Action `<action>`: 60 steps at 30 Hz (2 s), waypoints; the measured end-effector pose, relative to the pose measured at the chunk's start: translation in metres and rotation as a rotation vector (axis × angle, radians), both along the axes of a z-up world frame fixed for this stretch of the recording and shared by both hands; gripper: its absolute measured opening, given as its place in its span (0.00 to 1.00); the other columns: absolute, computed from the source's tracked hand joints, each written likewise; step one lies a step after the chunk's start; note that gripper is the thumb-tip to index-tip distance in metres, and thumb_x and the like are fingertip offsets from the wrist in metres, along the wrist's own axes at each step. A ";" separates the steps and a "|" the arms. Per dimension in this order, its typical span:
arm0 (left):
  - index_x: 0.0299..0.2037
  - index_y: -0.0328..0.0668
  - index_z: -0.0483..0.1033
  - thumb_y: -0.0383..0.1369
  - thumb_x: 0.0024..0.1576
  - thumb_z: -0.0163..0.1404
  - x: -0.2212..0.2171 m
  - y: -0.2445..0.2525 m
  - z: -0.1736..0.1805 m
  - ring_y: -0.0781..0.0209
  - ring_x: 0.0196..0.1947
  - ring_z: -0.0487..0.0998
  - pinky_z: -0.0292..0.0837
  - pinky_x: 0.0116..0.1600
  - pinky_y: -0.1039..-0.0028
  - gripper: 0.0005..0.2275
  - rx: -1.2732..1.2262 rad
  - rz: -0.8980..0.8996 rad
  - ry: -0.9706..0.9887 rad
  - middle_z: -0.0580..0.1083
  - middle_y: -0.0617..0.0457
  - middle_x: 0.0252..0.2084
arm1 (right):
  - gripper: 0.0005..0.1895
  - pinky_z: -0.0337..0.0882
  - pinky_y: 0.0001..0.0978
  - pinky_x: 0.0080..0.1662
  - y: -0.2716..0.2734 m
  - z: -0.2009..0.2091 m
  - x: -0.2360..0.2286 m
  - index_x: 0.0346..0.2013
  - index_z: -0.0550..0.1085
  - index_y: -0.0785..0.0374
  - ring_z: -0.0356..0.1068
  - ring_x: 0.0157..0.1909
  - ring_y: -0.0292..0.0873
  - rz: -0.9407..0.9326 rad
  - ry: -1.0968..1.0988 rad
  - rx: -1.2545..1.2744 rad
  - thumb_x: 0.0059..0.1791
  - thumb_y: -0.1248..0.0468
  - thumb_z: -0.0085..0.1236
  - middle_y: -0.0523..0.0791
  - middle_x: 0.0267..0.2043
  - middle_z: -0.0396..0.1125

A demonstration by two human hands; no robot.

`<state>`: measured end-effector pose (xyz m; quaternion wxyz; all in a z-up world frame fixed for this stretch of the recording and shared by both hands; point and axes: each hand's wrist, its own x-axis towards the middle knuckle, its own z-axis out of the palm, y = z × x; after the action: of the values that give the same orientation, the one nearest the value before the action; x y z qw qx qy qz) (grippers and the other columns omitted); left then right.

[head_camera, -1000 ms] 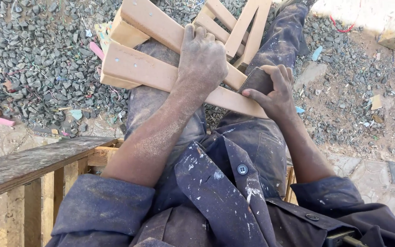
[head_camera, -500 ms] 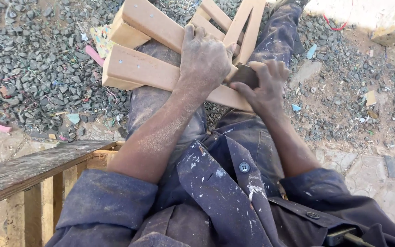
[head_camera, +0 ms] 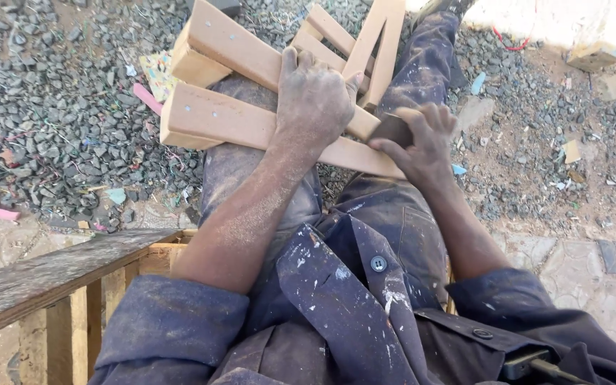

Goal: Sanding wooden chair components by hand using a sanding block to smooth the surfaces.

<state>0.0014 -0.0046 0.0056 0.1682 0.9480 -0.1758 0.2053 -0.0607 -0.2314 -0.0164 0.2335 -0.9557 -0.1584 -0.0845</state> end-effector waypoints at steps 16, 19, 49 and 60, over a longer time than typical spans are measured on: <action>0.27 0.39 0.83 0.46 0.66 0.45 -0.002 0.000 0.006 0.51 0.32 0.68 0.55 0.52 0.58 0.22 0.073 0.014 0.077 0.77 0.44 0.24 | 0.40 0.68 0.55 0.58 -0.039 -0.017 -0.005 0.61 0.67 0.60 0.64 0.59 0.56 -0.287 0.483 0.268 0.39 0.49 0.68 0.52 0.59 0.61; 0.24 0.40 0.82 0.49 0.69 0.40 0.000 -0.005 0.005 0.51 0.30 0.67 0.55 0.51 0.58 0.27 0.131 0.024 0.079 0.75 0.45 0.20 | 0.42 0.65 0.54 0.58 -0.023 -0.017 -0.005 0.61 0.67 0.61 0.63 0.59 0.56 -0.276 0.414 0.267 0.38 0.46 0.68 0.53 0.57 0.63; 0.21 0.41 0.81 0.39 0.61 0.52 0.000 0.004 -0.003 0.54 0.26 0.69 0.58 0.48 0.60 0.17 -0.036 0.000 -0.018 0.76 0.46 0.19 | 0.18 0.63 0.44 0.66 0.053 0.035 -0.066 0.55 0.74 0.58 0.62 0.68 0.43 0.050 0.246 0.038 0.57 0.56 0.41 0.43 0.63 0.69; 0.22 0.41 0.81 0.35 0.58 0.52 0.003 0.001 -0.011 0.52 0.26 0.69 0.59 0.50 0.58 0.13 -0.056 -0.025 -0.021 0.76 0.45 0.18 | 0.22 0.67 0.38 0.61 0.032 -0.003 -0.075 0.64 0.67 0.64 0.63 0.58 0.45 0.062 0.124 -0.270 0.57 0.68 0.33 0.49 0.63 0.63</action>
<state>0.0039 -0.0038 -0.0050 0.1953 0.9384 -0.1836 0.2180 -0.1354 -0.1994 -0.0192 0.1148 -0.9764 -0.1828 0.0042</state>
